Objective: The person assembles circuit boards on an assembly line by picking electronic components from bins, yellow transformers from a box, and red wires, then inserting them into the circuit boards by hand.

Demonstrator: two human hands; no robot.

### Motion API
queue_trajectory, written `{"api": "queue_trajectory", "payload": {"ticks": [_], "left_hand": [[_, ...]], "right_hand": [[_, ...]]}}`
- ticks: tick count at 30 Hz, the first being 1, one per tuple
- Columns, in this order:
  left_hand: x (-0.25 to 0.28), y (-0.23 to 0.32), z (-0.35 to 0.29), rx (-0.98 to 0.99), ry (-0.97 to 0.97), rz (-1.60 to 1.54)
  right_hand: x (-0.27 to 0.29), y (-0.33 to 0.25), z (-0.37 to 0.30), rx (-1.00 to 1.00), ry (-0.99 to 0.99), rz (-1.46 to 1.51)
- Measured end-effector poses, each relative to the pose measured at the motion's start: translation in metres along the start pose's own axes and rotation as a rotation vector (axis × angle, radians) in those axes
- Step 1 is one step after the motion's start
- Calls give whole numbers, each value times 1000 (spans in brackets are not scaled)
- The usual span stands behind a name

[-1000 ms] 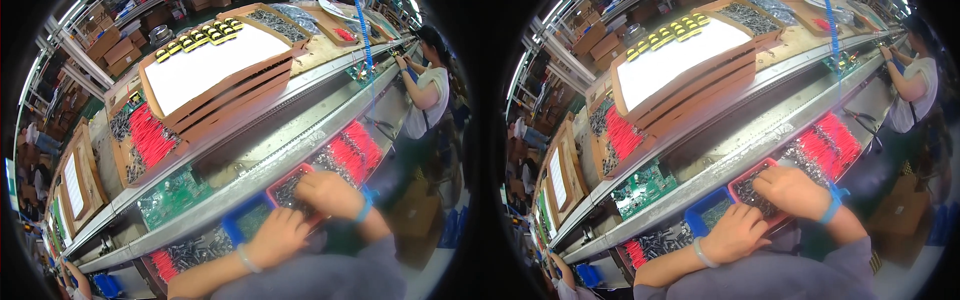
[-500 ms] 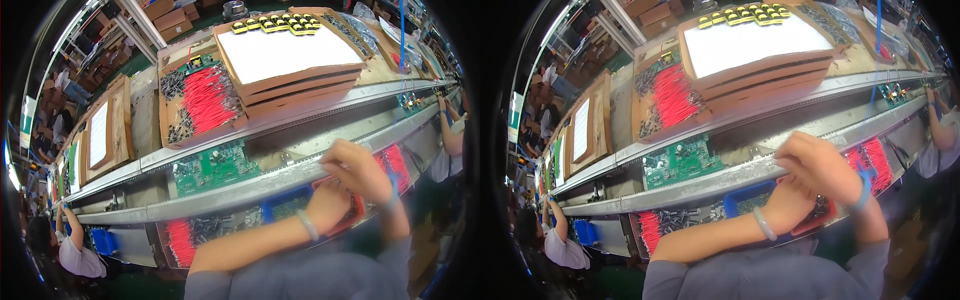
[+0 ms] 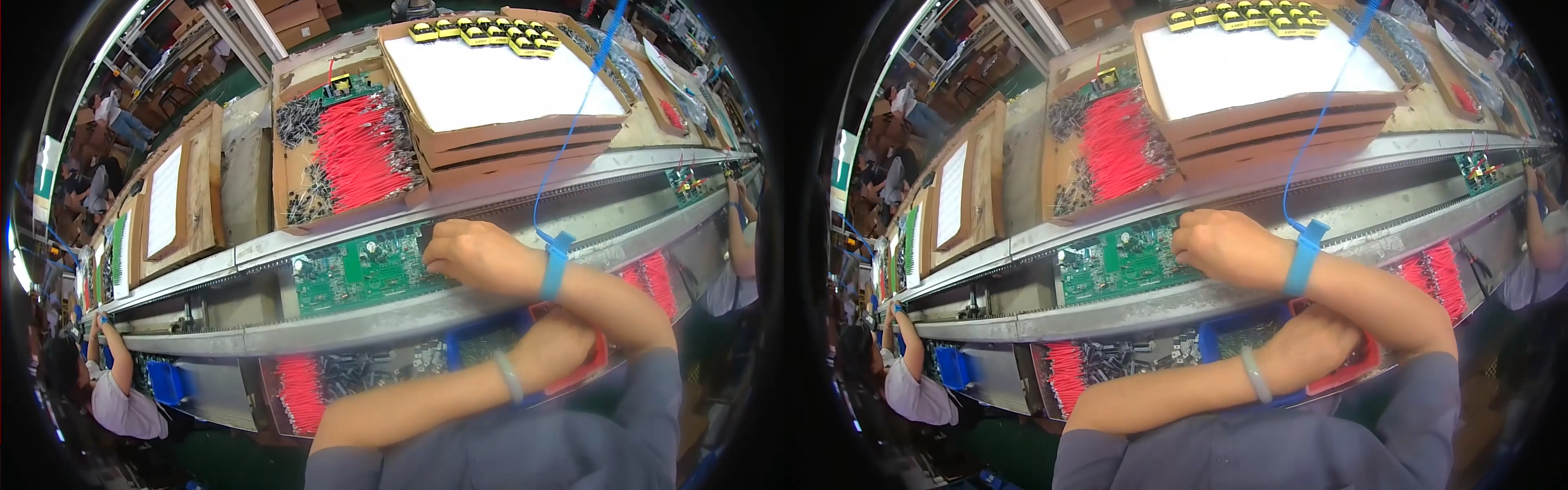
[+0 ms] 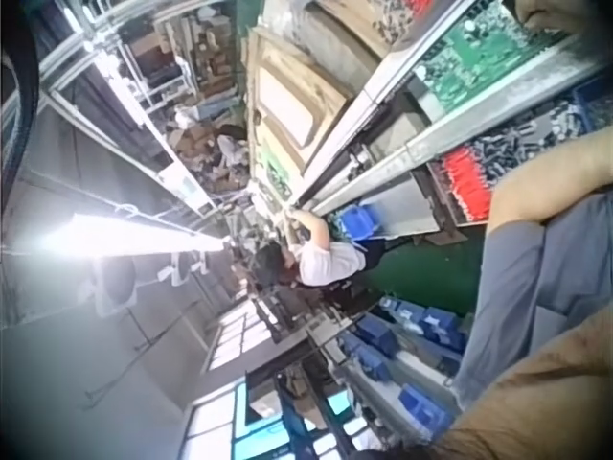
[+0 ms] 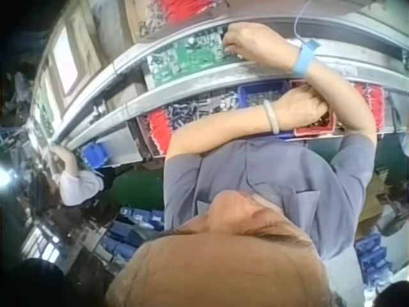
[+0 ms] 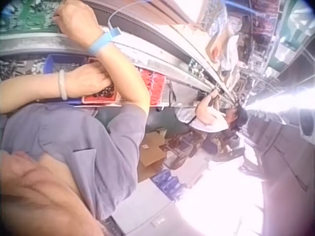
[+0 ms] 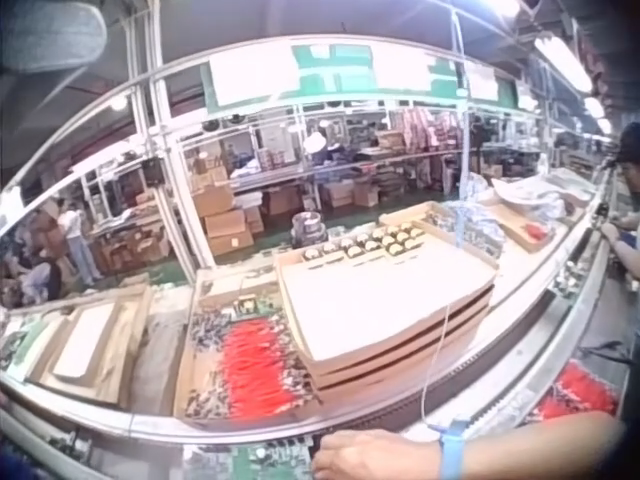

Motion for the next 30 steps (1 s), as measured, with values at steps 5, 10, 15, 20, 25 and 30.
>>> {"api": "queue_trajectory", "payload": {"ticks": [5,10,15,20,25,30], "left_hand": [[-8,7,0,-130,-32,174],[-3,16,-1,-224,13,346],[-4,15,0,-201,12,302],[-9,13,-5,-140,-88,276],[-6,15,-6,-149,-80,252],[2,19,-8,-198,-38,326]], "right_hand": [[-3,3,5,-10,-13,8],[-2,5,5,-28,-40,-28],[-4,7,6,-42,-24,-48],[-5,2,7,-28,-26,-91],[-6,1,7,-38,18,-140],[-4,-4,11,-35,16,-166]]}}
Point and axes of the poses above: each hand's wrist, its own z-axis towards the middle knuckle, its own x-axis out of the back of the hand, y = z × x, the point moved 5 cm from there along z, towards the middle knuckle, and after that the axes turned 15 degrees about -y, right-handed, at the moved point
